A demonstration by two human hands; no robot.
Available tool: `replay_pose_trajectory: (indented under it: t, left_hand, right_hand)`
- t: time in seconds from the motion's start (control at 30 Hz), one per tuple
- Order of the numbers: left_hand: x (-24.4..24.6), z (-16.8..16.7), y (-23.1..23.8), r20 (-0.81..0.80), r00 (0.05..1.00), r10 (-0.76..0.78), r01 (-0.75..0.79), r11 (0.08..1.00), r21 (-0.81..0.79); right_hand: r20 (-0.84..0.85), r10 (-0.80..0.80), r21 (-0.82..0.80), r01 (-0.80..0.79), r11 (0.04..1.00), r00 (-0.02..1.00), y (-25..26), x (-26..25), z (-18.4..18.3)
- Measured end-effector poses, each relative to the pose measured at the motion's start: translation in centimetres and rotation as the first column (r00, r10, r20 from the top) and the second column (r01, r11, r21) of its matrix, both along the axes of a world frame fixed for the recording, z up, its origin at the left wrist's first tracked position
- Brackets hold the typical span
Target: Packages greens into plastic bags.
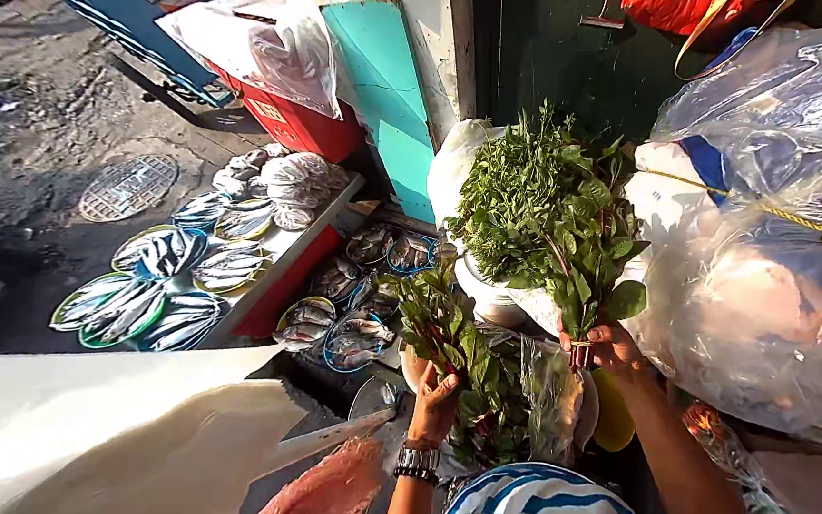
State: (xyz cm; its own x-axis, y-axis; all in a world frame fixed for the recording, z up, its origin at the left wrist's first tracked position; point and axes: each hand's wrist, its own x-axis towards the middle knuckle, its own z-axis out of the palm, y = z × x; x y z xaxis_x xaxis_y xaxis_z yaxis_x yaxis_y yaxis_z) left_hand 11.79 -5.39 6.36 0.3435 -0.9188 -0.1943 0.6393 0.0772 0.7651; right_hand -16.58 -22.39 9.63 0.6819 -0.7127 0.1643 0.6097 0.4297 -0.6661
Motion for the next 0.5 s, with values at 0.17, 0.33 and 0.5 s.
replay_pose_trajectory:
  t: [0.17,0.33,0.5]
  left_hand:
    - [-0.3,0.2,0.3,-0.099,0.994,0.038,-0.04,0.999,-0.013]
    - [-1.2,-1.7,1.3,-0.155,0.982,0.105,-0.075,0.978,0.192]
    - [-2.7,-2.7,4.5,-0.296,0.93,0.219,-0.196,0.975,0.106]
  right_hand:
    - [-0.297,-0.076,0.066,0.1,0.993,0.952,3.2,0.9,-1.2]
    - [-0.468,0.005,0.162,0.08,0.983,0.884,5.6,1.3,-3.1]
    - [-0.643,-0.077,0.087,0.173,0.981,0.762,7.9,1.4,-2.7]
